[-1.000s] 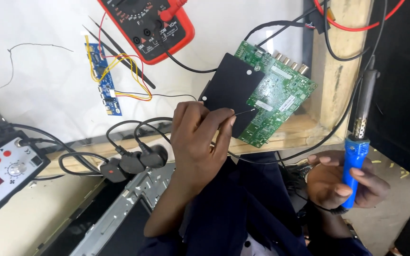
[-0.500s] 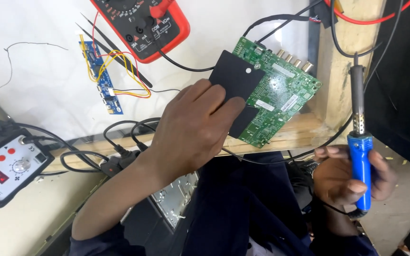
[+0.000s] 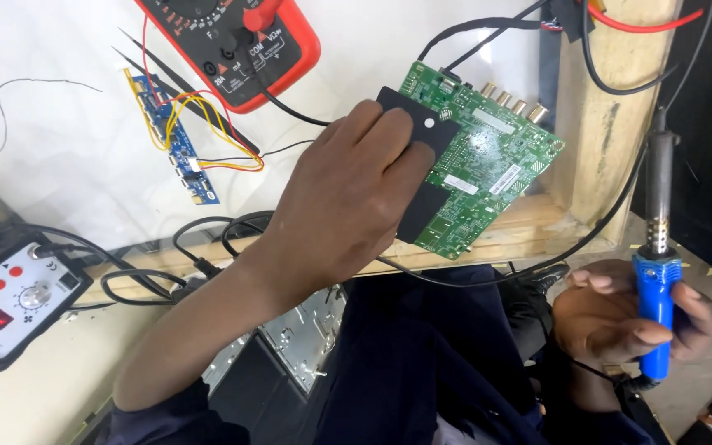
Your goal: Repairing a television circuit board using a soldering iron and solder wire
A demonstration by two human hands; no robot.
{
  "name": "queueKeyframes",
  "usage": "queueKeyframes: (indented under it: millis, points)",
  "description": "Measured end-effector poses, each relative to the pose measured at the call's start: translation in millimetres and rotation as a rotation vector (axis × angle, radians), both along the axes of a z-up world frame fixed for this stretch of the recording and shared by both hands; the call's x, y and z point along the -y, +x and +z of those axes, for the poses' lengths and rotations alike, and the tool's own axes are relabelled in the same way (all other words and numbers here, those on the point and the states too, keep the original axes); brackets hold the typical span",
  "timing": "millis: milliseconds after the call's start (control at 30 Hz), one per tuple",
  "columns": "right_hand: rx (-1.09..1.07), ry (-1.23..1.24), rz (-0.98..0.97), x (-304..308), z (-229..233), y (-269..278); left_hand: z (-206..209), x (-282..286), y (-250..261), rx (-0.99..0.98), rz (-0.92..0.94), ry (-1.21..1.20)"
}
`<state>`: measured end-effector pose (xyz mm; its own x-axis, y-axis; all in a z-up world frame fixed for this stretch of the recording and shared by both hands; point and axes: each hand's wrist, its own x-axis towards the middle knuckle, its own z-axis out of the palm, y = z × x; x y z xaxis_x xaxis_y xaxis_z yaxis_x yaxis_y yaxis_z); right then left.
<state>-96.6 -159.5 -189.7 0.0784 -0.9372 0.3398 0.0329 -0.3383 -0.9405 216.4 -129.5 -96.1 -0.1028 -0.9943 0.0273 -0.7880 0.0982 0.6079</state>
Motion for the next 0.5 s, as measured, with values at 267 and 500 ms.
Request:
queueKeyframes:
  millis: [267,500]
  points:
    - [0.074,-0.003,0.027,0.6,-8.8,-16.5,24.6,-26.3,-30.4,0.240,0.384,-0.132]
    - [-0.174,-0.073,0.156,19.9,16.2,33.1,29.1,-56.8,-78.6,-0.014,0.685,-0.161]
